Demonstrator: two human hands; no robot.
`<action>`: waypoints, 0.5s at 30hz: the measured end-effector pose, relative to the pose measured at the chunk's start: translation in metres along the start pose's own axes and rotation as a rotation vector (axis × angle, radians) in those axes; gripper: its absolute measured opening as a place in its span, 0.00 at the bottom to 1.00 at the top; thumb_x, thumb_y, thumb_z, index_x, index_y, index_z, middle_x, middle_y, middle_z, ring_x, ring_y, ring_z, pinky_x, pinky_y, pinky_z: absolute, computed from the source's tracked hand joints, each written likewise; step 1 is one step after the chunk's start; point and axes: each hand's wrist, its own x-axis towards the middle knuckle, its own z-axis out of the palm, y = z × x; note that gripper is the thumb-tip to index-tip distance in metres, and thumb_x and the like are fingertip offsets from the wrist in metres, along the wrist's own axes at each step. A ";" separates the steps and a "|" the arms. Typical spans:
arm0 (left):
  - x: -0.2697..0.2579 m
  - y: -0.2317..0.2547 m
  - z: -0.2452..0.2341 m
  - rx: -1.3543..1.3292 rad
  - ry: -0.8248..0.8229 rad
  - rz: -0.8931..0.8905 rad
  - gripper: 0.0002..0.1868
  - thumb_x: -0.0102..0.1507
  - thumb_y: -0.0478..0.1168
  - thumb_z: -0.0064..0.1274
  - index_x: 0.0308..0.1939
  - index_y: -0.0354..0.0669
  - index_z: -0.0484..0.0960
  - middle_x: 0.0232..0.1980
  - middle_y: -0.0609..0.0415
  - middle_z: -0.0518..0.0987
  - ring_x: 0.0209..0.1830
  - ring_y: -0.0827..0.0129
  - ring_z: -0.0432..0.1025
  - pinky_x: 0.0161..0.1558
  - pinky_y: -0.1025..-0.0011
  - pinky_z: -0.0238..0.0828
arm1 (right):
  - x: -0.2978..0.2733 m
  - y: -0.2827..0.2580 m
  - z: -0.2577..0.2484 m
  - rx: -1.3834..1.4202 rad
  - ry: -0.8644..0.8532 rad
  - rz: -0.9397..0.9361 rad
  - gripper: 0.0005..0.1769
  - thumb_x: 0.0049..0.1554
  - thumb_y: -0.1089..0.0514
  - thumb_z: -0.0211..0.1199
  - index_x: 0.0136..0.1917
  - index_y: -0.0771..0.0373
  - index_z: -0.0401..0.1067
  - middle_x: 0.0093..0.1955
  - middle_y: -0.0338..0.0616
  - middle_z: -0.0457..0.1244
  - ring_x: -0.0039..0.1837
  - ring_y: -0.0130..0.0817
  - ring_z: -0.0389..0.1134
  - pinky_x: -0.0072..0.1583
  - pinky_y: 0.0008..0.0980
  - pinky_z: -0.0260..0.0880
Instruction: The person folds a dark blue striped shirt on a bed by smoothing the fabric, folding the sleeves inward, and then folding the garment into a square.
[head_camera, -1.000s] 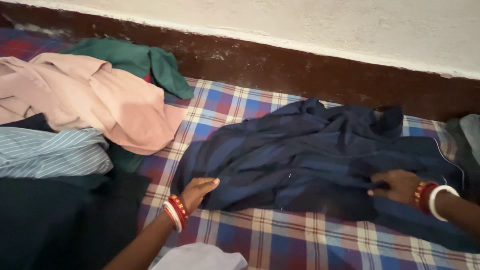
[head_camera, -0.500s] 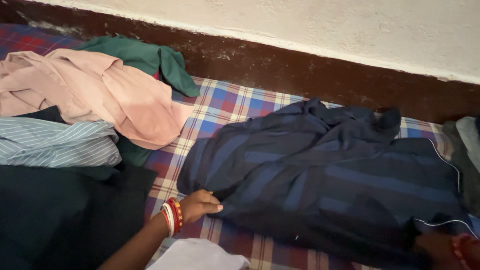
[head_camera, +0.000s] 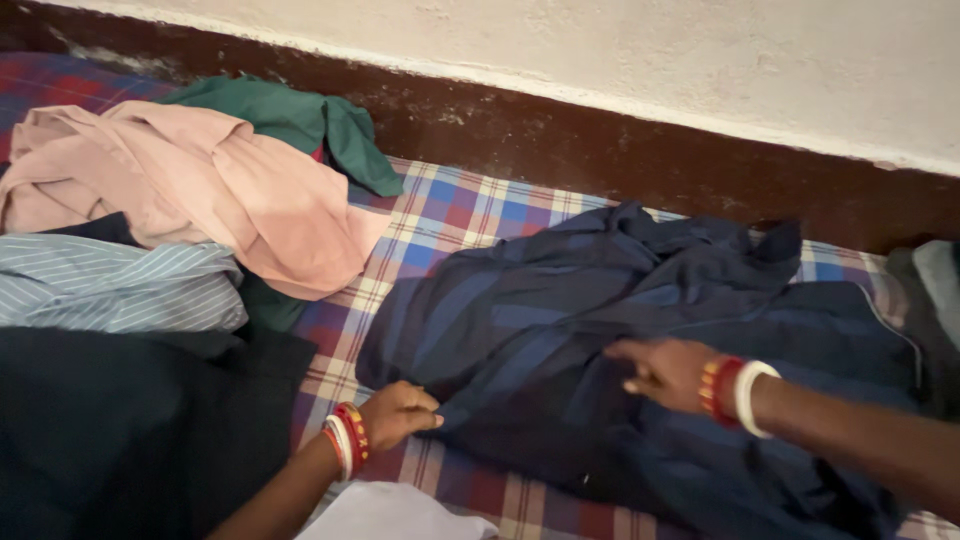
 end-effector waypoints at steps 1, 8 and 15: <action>0.000 0.004 0.001 0.031 0.031 0.002 0.17 0.64 0.44 0.55 0.26 0.36 0.77 0.26 0.44 0.75 0.31 0.52 0.71 0.42 0.59 0.67 | 0.011 -0.017 -0.006 0.014 0.060 -0.043 0.35 0.57 0.44 0.61 0.76 0.42 0.56 0.47 0.47 0.73 0.53 0.46 0.75 0.56 0.44 0.74; -0.007 0.034 0.004 0.005 0.144 -0.057 0.11 0.59 0.41 0.64 0.36 0.37 0.80 0.32 0.48 0.79 0.33 0.55 0.76 0.47 0.62 0.71 | 0.081 -0.052 -0.007 -0.055 0.147 0.036 0.31 0.61 0.43 0.56 0.74 0.45 0.53 0.47 0.53 0.71 0.52 0.55 0.73 0.56 0.51 0.71; -0.015 0.091 0.003 0.095 0.380 -0.295 0.23 0.53 0.45 0.70 0.49 0.47 0.80 0.28 0.52 0.82 0.34 0.58 0.79 0.38 0.63 0.74 | 0.113 -0.032 -0.009 0.119 0.509 0.000 0.11 0.59 0.50 0.59 0.53 0.55 0.68 0.42 0.52 0.71 0.48 0.59 0.72 0.50 0.53 0.71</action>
